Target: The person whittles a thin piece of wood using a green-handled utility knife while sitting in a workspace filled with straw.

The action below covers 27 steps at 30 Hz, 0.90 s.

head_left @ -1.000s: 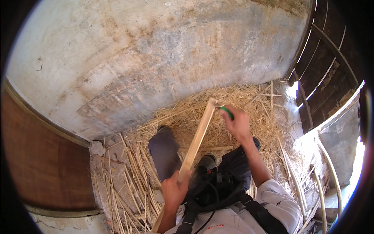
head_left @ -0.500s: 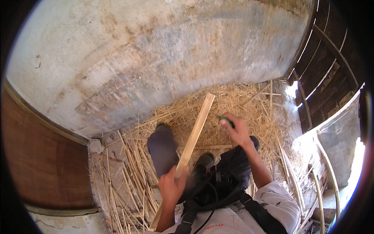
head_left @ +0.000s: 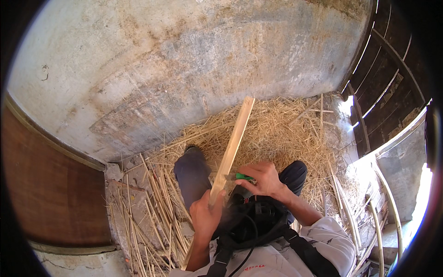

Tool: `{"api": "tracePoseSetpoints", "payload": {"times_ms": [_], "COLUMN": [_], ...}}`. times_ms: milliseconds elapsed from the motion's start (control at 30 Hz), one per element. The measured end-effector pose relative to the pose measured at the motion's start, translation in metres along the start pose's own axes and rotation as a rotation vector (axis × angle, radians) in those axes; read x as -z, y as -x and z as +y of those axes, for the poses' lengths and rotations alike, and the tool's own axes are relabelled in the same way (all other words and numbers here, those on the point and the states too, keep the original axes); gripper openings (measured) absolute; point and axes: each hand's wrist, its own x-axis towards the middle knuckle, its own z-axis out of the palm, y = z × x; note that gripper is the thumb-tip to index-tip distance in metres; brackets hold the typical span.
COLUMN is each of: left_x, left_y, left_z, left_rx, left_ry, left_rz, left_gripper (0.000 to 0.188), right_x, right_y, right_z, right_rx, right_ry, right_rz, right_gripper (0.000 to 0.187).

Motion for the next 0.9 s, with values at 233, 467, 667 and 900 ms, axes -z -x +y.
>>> {"api": "tracePoseSetpoints", "payload": {"times_ms": [233,467,667,900], "left_x": [0.001,0.000,-0.002,0.002], "left_y": [-0.002,-0.003,-0.002,-0.001], "left_z": [-0.003,-0.010,-0.011,-0.001], "left_rx": [0.122,0.142,0.155,0.173], "left_ry": [0.235,0.425,0.334,0.281], "left_rz": [-0.176,-0.297,-0.305,-0.297], "left_gripper": [0.032,0.036,0.040,0.040], "right_x": [-0.003,0.001,0.002,0.005], "right_y": [0.004,0.002,0.001,-0.003], "right_z": [-0.005,-0.011,-0.012,-0.010], "right_rx": [-0.008,-0.009,-0.025,-0.044], "right_ry": [-0.053,-0.075,0.013,0.100], "right_rz": [0.008,0.019,0.075,0.128], "right_gripper": [0.030,0.030,0.029,0.027]}}
